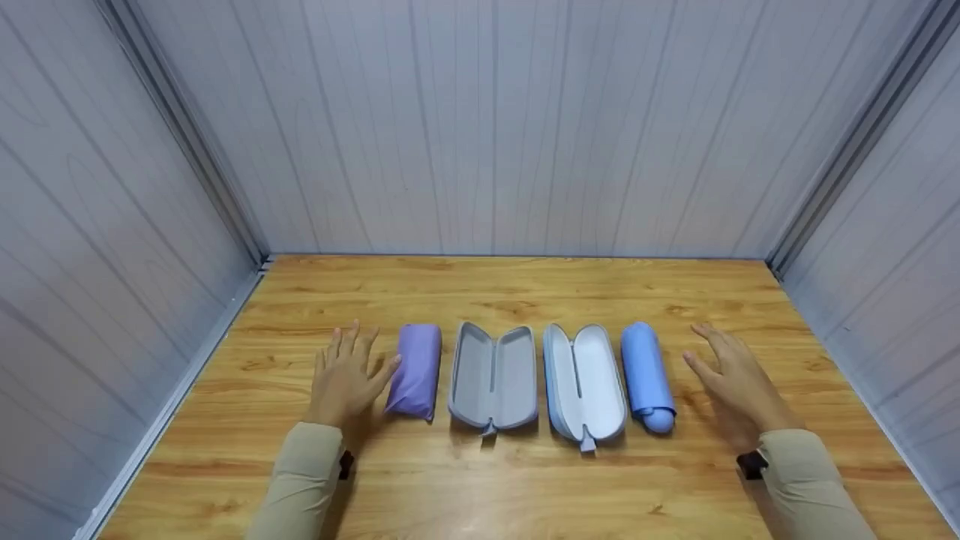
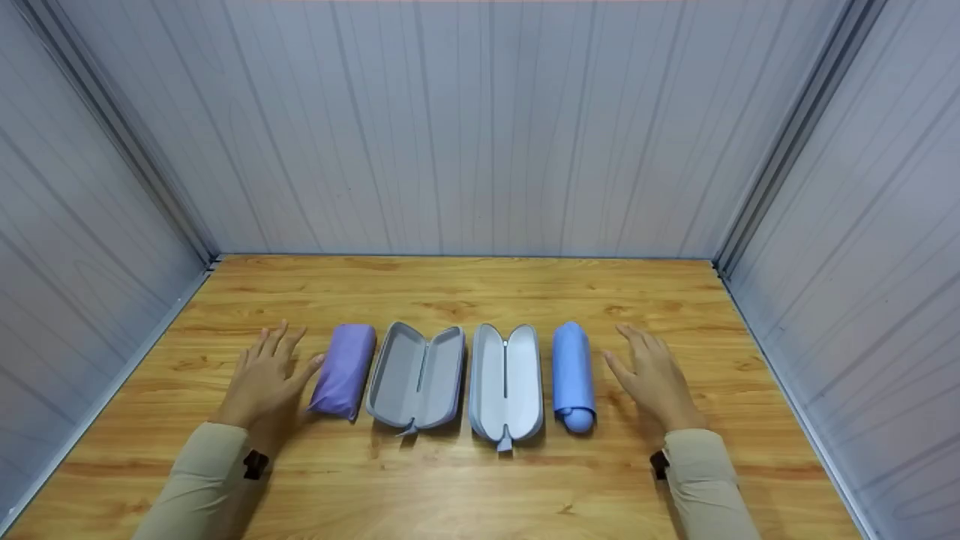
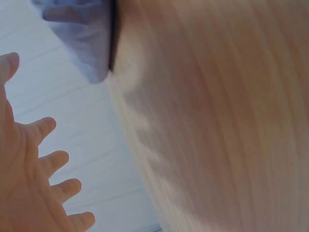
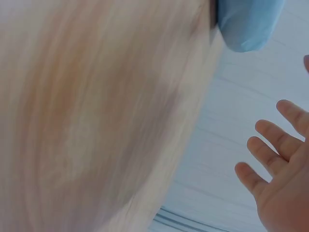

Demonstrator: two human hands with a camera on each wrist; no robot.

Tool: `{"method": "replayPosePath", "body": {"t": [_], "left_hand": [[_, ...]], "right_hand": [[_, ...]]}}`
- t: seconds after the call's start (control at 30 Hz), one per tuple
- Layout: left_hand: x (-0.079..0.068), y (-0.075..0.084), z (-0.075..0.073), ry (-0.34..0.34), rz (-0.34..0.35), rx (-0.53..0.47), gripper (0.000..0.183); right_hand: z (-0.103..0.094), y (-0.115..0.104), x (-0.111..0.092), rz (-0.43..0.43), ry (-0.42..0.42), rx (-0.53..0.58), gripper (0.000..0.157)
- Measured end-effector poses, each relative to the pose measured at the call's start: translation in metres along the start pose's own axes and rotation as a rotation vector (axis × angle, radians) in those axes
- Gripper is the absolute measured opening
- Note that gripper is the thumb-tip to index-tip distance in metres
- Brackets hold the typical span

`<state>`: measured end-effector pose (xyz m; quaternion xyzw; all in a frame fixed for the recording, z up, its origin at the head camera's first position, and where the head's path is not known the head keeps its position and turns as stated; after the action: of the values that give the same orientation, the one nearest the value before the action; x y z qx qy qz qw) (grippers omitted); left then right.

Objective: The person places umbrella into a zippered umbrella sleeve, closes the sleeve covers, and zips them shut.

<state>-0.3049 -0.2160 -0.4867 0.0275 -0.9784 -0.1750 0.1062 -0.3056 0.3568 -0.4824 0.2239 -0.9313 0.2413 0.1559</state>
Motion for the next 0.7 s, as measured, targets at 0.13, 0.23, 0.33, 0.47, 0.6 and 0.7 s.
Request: {"method": "replayPosePath", "body": {"t": [0.13, 0.23, 0.33, 0.47, 0.6, 0.7], "left_hand": [[0.000, 0.009, -0.003, -0.003, 0.022, -0.043, 0.073], [0.000, 0.017, -0.005, 0.007, 0.043, -0.060, 0.070], [0.000, 0.025, -0.008, 0.028, 0.074, -0.061, 0.068], [-0.001, 0.038, -0.009, 0.044, 0.138, -0.069, 0.066], [-0.001, 0.051, -0.010, 0.055, 0.185, -0.074, 0.064], [-0.002, 0.062, -0.011, 0.077, 0.213, -0.087, 0.060]], "right_hand": [[-0.002, -0.006, 0.004, -0.044, 0.050, 0.025, 0.048], [-0.002, -0.011, 0.006, -0.070, 0.072, 0.030, 0.044], [-0.001, -0.016, 0.009, -0.087, 0.084, 0.045, 0.042], [0.000, -0.023, 0.012, -0.099, 0.094, 0.073, 0.040], [0.002, -0.030, 0.015, -0.112, 0.098, 0.094, 0.039], [0.003, -0.035, 0.017, -0.117, 0.098, 0.122, 0.037]]}}
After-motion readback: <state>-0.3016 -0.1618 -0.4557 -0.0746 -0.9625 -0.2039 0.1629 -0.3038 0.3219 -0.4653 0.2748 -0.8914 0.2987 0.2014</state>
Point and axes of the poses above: each hand's wrist, its own x-axis towards the middle knuckle, its own z-axis out of the palm, y = z × x, the point moved 5 cm from there along x, towards the middle knuckle, and after that the axes turned 11 degrees about -z, right-handed, at the moved point
